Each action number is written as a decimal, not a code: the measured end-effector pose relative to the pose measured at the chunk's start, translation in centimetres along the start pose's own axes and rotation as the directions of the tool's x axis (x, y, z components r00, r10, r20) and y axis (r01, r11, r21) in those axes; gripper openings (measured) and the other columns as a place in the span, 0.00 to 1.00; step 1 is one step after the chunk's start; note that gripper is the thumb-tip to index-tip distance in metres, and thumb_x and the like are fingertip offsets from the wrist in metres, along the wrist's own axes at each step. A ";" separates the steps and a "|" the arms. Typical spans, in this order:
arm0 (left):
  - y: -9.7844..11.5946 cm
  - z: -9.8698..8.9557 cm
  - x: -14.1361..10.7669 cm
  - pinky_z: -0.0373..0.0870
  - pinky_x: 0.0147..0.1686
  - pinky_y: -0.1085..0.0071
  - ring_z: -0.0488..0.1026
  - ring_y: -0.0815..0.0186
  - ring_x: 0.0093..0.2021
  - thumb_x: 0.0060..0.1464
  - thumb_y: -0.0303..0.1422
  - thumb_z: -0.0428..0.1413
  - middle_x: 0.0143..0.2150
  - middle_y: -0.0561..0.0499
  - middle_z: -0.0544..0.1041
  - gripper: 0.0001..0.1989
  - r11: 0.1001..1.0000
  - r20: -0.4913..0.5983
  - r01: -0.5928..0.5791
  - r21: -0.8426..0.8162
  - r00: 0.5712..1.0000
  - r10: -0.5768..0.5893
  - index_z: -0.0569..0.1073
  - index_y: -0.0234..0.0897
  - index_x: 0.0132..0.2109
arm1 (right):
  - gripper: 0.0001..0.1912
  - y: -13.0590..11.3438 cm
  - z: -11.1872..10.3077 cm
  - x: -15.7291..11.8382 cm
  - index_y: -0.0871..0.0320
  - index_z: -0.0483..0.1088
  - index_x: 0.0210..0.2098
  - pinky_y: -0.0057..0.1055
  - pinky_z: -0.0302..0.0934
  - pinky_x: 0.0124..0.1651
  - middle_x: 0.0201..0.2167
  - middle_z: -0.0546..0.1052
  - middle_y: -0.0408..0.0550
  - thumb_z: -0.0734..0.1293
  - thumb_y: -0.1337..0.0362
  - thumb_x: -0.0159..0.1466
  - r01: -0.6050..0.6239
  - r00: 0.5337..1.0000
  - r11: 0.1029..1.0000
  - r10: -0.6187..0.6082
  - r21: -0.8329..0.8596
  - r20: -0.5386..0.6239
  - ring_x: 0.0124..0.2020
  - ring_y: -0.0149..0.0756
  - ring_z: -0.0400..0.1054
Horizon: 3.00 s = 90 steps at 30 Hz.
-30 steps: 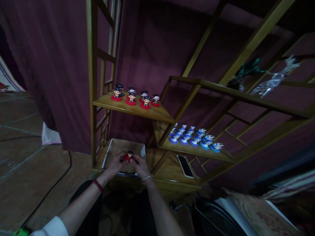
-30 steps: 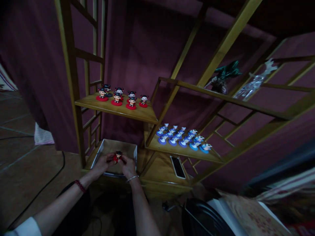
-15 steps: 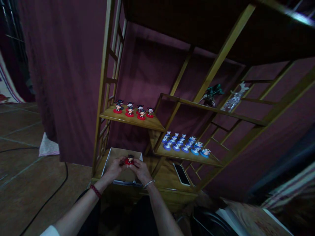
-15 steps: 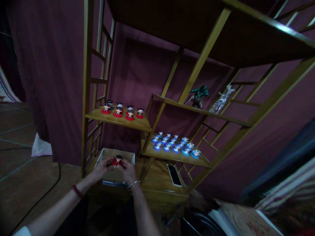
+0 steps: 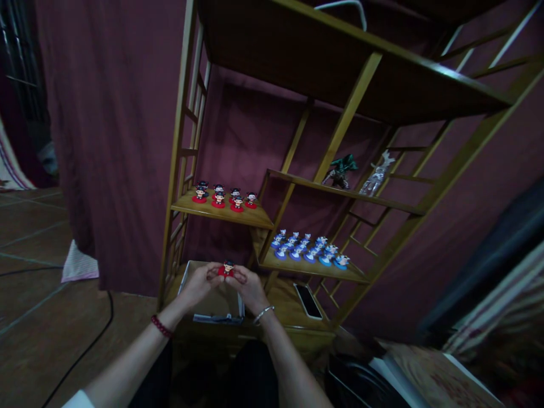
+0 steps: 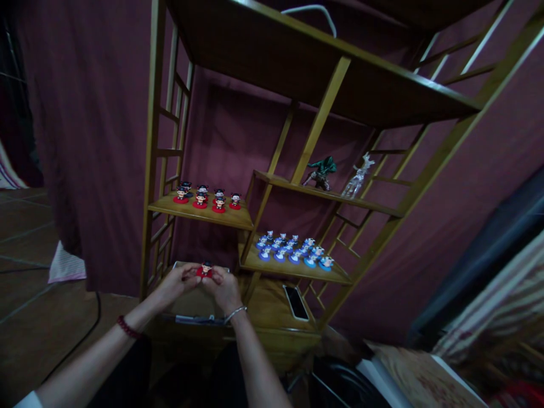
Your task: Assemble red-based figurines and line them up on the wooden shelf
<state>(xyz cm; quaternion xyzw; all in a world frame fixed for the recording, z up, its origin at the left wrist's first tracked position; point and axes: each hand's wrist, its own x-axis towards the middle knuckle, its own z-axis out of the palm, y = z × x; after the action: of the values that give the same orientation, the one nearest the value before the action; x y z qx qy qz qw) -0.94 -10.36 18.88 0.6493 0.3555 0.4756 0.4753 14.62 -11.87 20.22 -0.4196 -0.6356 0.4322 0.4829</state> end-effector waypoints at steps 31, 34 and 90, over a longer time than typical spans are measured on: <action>8.7 1.3 1.7 0.69 0.38 0.65 0.71 0.68 0.33 0.39 0.35 0.60 0.32 0.51 0.72 0.19 0.983 -0.093 -0.107 -0.147 0.991 0.094 0.66 0.33 0.39 | 0.17 -8.6 -2.7 0.4 0.58 0.63 0.34 0.33 0.64 0.45 0.34 0.73 0.47 0.70 0.62 0.47 0.127 0.982 0.991 -0.130 -0.032 -0.134 0.37 0.32 0.70; 8.9 1.4 2.1 0.70 0.35 0.67 0.70 0.69 0.31 0.40 0.35 0.60 0.31 0.52 0.71 0.17 0.981 -0.109 -0.135 -0.138 0.987 0.120 0.65 0.34 0.38 | 0.16 -8.9 -2.9 0.7 0.57 0.62 0.34 0.32 0.64 0.44 0.32 0.72 0.45 0.70 0.62 0.48 0.140 0.977 0.988 -0.148 -0.064 -0.153 0.35 0.31 0.69; 13.1 1.5 8.1 0.56 0.55 0.57 0.65 0.57 0.54 0.54 0.28 0.46 0.52 0.36 0.70 0.17 0.397 0.194 -0.435 0.808 0.833 0.518 0.68 0.28 0.50 | 0.05 -13.6 -4.7 9.0 0.55 0.69 0.33 0.28 0.59 0.36 0.31 0.76 0.47 0.64 0.63 0.56 -0.157 0.897 0.502 -0.287 -0.850 -0.335 0.34 0.36 0.70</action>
<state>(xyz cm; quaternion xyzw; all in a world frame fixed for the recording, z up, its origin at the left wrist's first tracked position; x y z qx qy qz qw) 3.00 -7.19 33.49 0.8453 0.3556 0.3944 -0.0595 15.95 -6.39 36.20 -0.6634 -0.6557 -0.0666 0.3542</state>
